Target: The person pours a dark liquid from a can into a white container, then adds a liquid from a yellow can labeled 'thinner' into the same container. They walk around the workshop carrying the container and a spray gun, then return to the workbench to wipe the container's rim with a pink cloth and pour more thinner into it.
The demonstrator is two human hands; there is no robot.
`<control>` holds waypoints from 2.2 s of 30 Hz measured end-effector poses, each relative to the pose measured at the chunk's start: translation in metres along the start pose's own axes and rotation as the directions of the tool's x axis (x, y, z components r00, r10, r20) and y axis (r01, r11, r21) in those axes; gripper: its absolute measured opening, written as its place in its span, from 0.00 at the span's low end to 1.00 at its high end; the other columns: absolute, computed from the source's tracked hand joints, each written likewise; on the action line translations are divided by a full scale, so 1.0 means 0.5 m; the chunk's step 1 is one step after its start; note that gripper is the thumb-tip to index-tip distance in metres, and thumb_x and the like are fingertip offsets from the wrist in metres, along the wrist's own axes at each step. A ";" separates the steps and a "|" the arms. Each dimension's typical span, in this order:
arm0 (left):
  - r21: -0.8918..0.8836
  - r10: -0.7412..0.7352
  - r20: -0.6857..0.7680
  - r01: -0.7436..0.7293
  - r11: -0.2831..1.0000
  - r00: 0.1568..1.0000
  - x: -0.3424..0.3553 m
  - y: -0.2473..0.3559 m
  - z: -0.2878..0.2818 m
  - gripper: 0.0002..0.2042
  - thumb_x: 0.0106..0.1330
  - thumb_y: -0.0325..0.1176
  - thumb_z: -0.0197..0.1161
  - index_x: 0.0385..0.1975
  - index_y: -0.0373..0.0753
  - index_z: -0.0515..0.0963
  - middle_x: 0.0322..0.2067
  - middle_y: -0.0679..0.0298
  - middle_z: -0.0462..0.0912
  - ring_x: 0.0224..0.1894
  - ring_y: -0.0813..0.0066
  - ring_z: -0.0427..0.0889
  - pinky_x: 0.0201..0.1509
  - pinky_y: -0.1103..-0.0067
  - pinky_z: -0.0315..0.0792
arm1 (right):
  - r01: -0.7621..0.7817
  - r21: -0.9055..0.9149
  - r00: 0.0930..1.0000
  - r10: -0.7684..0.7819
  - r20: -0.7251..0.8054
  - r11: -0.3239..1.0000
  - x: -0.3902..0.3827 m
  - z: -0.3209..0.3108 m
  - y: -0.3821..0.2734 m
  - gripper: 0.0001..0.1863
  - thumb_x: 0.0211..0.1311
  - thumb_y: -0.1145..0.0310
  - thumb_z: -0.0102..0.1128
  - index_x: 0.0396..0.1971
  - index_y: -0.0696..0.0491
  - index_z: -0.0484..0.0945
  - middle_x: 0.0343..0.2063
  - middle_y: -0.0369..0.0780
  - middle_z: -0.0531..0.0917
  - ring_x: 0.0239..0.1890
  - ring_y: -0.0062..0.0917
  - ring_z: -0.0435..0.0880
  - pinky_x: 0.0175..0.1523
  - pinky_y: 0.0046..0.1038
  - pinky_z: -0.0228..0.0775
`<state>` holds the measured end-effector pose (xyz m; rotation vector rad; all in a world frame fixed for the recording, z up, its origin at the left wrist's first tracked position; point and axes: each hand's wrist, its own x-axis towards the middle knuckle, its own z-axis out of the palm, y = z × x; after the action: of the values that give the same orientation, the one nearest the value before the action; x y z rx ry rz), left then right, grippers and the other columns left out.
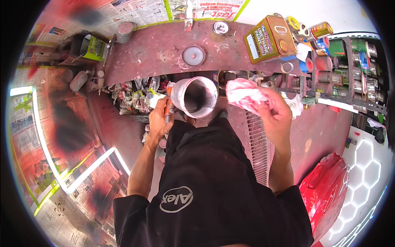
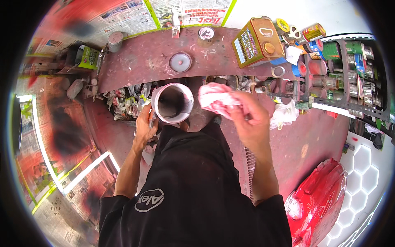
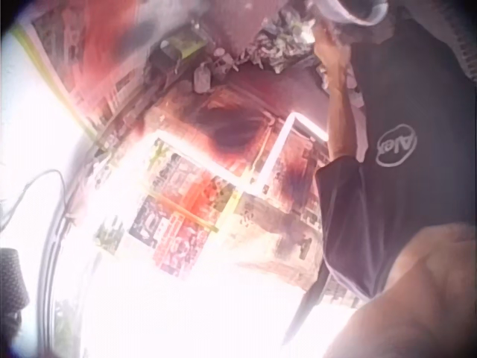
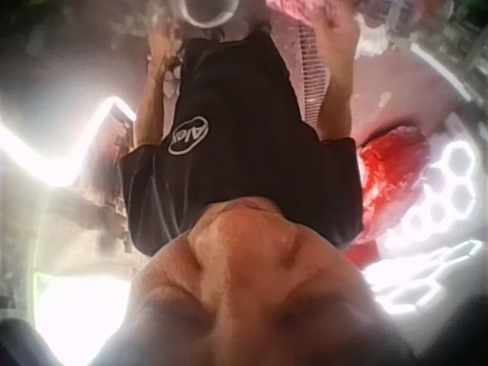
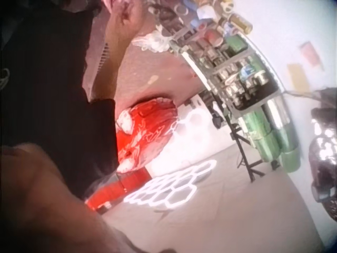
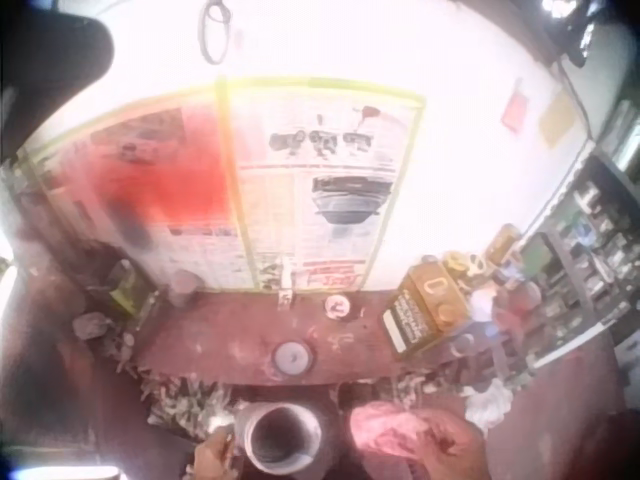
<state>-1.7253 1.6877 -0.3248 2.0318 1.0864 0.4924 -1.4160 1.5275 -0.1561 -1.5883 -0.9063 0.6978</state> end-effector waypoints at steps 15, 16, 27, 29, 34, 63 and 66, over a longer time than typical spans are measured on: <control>0.214 0.017 0.191 -0.059 0.975 0.982 0.029 0.035 -0.002 0.36 0.57 0.45 0.72 0.64 0.36 0.69 0.55 0.49 0.80 0.48 0.44 0.84 0.48 0.56 0.79 | 0.914 -0.404 0.404 0.093 0.910 -0.012 0.085 0.084 0.013 0.15 0.65 0.64 0.53 0.46 0.51 0.84 0.47 0.33 0.83 0.59 0.24 0.74 0.70 0.36 0.54; 0.225 0.021 0.208 -0.069 0.972 0.978 0.028 0.038 -0.007 0.39 0.54 0.47 0.74 0.65 0.36 0.69 0.55 0.49 0.80 0.49 0.44 0.85 0.48 0.56 0.79 | 0.919 -0.393 0.393 0.141 0.908 -0.031 0.085 0.087 0.016 0.15 0.66 0.64 0.53 0.46 0.51 0.84 0.47 0.33 0.83 0.60 0.23 0.74 0.71 0.37 0.52; 0.209 0.018 -0.005 -0.016 0.978 1.000 -0.005 0.000 0.036 0.41 0.46 0.41 0.77 0.64 0.39 0.70 0.54 0.55 0.80 0.44 0.48 0.86 0.43 0.60 0.81 | 0.775 -0.519 0.502 0.146 0.852 0.361 0.057 0.125 0.083 0.30 0.50 0.68 0.65 0.58 0.55 0.77 0.57 0.37 0.80 0.64 0.31 0.71 0.60 0.48 0.55; 0.208 -0.018 0.015 0.015 0.978 1.000 -0.005 0.017 0.032 0.37 0.50 0.39 0.74 0.64 0.40 0.71 0.55 0.56 0.79 0.44 0.48 0.86 0.42 0.59 0.81 | 0.631 -0.550 0.524 0.223 0.822 0.547 0.049 0.131 0.074 0.37 0.43 0.70 0.67 0.61 0.56 0.74 0.62 0.42 0.76 0.67 0.36 0.69 0.57 0.46 0.56; 0.152 -0.032 0.027 0.028 0.988 0.999 -0.013 -0.015 0.046 0.33 0.53 0.37 0.71 0.63 0.38 0.73 0.53 0.55 0.81 0.44 0.47 0.86 0.44 0.60 0.81 | 0.516 -0.528 0.517 0.246 0.820 0.675 0.037 0.094 0.007 0.39 0.47 0.73 0.65 0.66 0.54 0.71 0.68 0.41 0.72 0.73 0.33 0.65 0.61 0.44 0.55; -0.241 0.050 0.107 -0.023 0.970 0.993 -0.012 -0.067 0.121 0.25 0.58 0.23 0.60 0.60 0.35 0.73 0.47 0.45 0.82 0.50 0.39 0.82 0.54 0.61 0.77 | -0.640 0.062 0.730 0.581 0.360 0.766 0.060 0.117 -0.056 0.11 0.74 0.70 0.60 0.49 0.59 0.83 0.36 0.33 0.85 0.37 0.10 0.77 0.42 0.20 0.72; -0.111 0.074 0.126 -0.060 0.992 0.989 -0.005 -0.059 0.126 0.31 0.57 0.24 0.62 0.65 0.35 0.69 0.51 0.44 0.80 0.53 0.39 0.81 0.57 0.59 0.77 | -0.713 0.025 0.663 0.661 0.351 0.701 0.065 0.158 -0.006 0.10 0.74 0.70 0.57 0.45 0.60 0.83 0.34 0.36 0.85 0.35 0.15 0.79 0.40 0.26 0.74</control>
<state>-1.7024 1.6674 -0.3875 1.9821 0.8982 0.4366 -1.4646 1.5968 -0.1683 -1.6915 -0.4063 1.5722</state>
